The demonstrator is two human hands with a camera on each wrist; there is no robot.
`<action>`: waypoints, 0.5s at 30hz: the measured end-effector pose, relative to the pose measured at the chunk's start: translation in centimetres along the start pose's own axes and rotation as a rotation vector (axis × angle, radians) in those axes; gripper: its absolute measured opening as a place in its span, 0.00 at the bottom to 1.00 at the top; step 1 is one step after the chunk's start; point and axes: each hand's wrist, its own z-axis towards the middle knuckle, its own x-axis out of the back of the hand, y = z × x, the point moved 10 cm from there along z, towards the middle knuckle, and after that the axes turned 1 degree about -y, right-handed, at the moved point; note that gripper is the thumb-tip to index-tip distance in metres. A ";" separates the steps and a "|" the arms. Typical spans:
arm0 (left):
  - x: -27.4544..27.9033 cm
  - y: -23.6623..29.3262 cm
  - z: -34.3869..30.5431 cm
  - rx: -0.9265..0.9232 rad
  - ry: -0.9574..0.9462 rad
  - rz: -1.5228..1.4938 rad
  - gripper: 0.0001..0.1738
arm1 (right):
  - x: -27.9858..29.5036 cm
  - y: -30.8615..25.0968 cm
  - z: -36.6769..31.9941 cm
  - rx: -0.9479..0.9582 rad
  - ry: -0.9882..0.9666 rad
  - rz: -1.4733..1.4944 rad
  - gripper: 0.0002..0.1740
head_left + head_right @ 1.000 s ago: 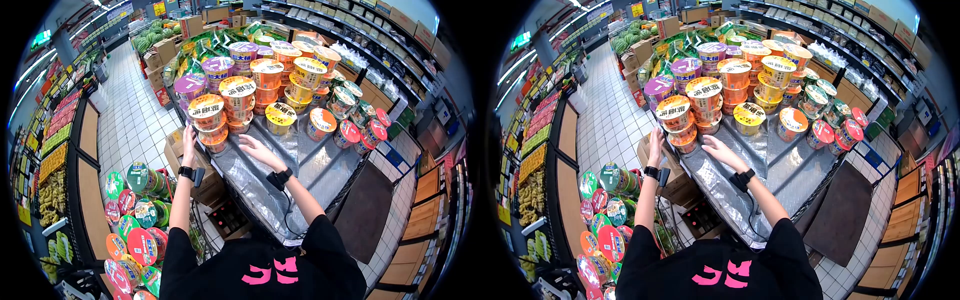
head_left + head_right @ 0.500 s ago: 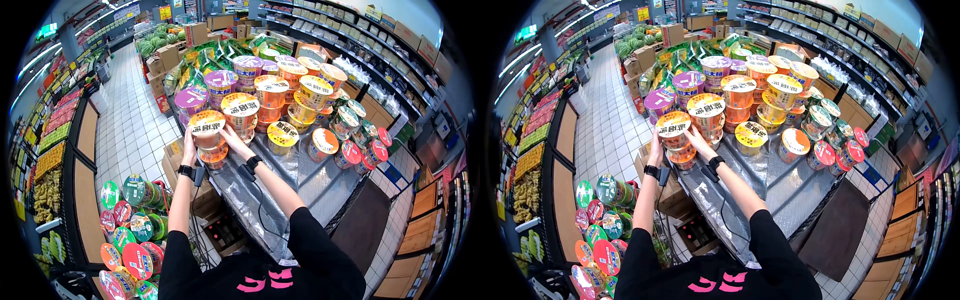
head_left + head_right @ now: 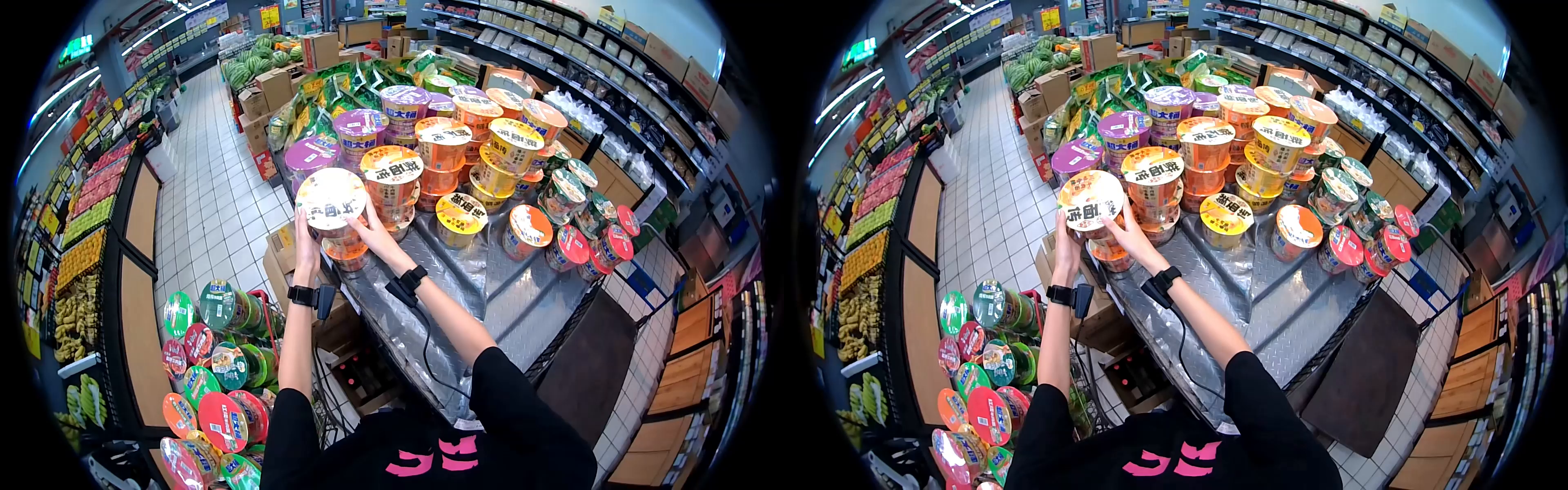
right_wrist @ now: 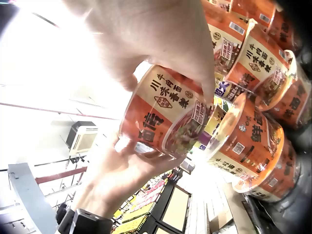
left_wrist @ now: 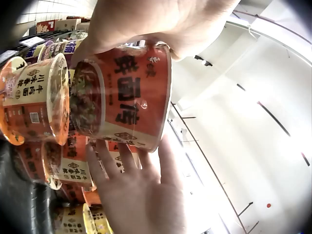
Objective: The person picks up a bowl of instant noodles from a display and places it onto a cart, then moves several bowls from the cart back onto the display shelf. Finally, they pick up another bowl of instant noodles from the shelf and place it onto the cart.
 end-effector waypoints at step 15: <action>-8.3 7.6 -14.8 -0.130 -0.130 -0.123 0.33 | 2.2 -13.4 -9.8 0.083 -0.073 -0.115 0.49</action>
